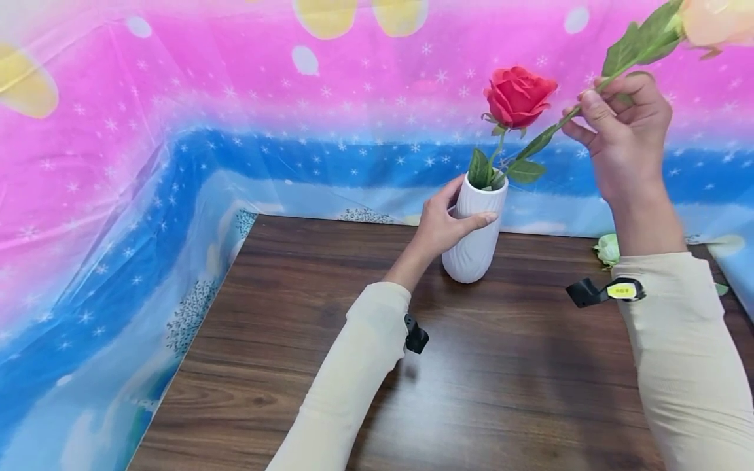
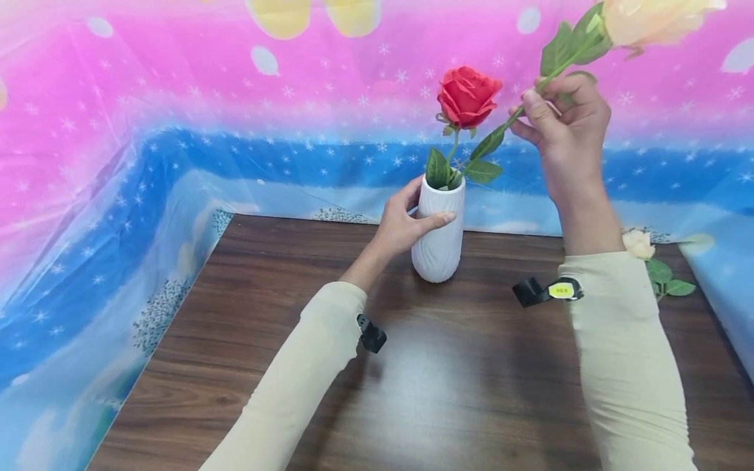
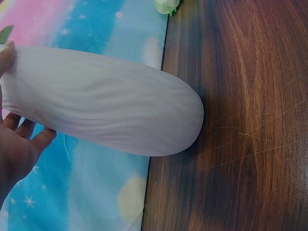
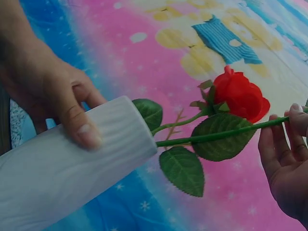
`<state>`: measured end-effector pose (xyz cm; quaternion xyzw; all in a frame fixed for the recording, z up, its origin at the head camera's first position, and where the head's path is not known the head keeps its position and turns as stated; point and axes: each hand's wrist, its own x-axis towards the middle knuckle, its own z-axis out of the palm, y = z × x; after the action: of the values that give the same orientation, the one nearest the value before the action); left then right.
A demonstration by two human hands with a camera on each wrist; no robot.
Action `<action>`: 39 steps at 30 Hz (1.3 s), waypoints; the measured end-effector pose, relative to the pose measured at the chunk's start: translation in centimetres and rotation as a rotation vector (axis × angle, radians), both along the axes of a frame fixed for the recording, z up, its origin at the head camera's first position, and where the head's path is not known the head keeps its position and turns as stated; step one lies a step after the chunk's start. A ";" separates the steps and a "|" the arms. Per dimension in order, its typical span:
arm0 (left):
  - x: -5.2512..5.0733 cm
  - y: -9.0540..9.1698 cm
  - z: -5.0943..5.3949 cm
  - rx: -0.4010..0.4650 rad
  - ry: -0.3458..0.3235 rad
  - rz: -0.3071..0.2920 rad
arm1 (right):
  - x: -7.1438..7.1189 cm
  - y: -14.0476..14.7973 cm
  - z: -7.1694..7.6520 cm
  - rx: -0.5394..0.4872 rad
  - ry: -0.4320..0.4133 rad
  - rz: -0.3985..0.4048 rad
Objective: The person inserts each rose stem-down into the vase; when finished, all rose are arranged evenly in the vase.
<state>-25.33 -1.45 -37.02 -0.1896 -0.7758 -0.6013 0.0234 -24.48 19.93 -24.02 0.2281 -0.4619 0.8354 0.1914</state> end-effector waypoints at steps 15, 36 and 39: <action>0.1 0.0 0.1 0.018 -0.007 0.004 | -0.8 -2.0 -3.2 0.179 -0.054 -0.077; 0.2 -0.2 0.1 -0.001 0.018 -0.010 | -1.1 -2.9 -6.2 0.545 -0.117 -0.157; 0.3 -0.2 0.0 -0.003 0.021 -0.012 | -1.2 -2.9 -6.5 0.632 -0.168 -0.182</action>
<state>-25.06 -1.70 -37.02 -0.2005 -0.7752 -0.5984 0.0278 -25.64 17.07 -30.50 0.1643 -0.7306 0.6463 0.1465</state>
